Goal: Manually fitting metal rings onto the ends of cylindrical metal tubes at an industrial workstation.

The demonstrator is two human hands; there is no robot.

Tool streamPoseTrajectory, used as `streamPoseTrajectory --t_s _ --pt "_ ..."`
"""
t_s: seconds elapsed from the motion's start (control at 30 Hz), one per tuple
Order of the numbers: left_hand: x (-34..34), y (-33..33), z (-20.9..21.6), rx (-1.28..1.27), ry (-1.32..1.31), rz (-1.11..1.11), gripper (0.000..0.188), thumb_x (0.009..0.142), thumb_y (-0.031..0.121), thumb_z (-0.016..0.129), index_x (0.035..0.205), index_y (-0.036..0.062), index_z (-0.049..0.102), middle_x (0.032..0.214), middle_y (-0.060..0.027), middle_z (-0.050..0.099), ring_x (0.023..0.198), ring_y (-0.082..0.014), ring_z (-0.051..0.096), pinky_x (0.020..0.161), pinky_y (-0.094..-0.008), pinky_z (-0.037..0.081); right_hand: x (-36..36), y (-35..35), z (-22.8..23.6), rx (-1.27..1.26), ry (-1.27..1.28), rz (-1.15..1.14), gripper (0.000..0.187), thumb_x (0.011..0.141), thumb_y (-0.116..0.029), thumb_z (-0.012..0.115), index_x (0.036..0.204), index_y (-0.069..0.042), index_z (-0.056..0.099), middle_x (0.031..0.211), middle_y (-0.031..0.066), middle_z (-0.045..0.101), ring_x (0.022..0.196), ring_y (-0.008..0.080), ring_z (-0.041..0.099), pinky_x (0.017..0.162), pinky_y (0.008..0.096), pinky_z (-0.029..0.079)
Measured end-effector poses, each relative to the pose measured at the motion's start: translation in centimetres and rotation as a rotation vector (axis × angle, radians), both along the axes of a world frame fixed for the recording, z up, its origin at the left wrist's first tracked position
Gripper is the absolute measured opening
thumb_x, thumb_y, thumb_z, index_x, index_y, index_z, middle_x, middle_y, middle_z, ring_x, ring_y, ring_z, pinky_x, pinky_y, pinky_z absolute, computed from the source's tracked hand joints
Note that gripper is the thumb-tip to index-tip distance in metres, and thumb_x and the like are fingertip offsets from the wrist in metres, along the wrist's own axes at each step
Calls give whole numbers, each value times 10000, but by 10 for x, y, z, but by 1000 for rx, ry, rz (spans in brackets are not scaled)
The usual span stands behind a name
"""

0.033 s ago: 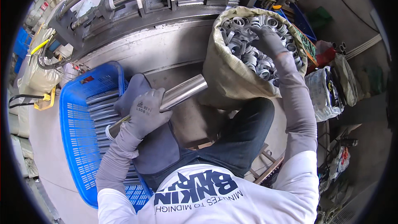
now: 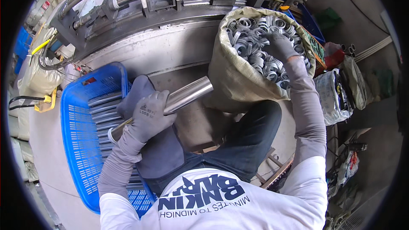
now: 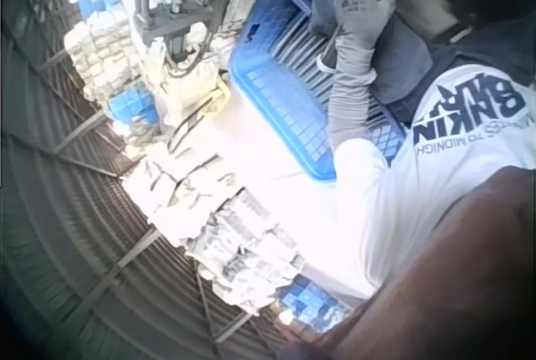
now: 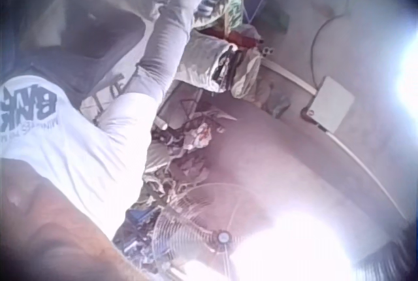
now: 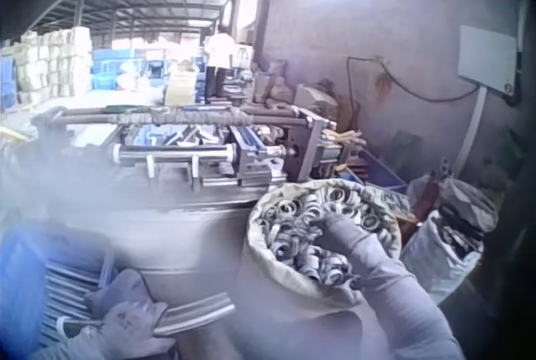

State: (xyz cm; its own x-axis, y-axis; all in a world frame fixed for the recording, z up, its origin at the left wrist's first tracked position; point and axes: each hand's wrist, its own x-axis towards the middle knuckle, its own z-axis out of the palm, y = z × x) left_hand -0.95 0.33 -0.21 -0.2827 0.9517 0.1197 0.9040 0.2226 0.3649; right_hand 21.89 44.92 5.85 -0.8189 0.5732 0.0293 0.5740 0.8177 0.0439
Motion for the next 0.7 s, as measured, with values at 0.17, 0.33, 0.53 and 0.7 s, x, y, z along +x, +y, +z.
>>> streamPoseTrajectory --t_s 0.17,0.33,0.53,0.7 --pt "3 -2 8 -42 14 25 643 746 319 816 1286 27 622 1031 -196 686 972 -380 691 857 -485 541 44 11 -28 -52 -15 115 539 843 -319 816 1349 -161 716 1166 213 693 1119 401 701 970 485 564" --pt "6 -1 5 -9 30 -23 622 749 308 818 1278 40 631 1009 -187 686 948 -379 693 853 -483 542 39 -1 -40 -52 157 18 554 852 -319 830 1367 -167 694 1175 224 699 1103 414 703 933 494 566" --pt "2 -2 8 27 -26 -27 593 756 274 827 1269 43 641 1005 -187 708 956 -384 699 859 -485 545 59 -49 -10 57 167 -69 870 825 -303 835 1607 -238 459 1282 230 676 1132 430 699 963 510 565" --pt "5 -3 11 38 -18 -1 604 745 269 841 1271 44 647 1035 -190 723 984 -385 707 864 -477 546 44 -148 12 -905 1007 -18 484 992 -258 701 1421 -40 647 1136 93 736 968 167 710 852 300 574"
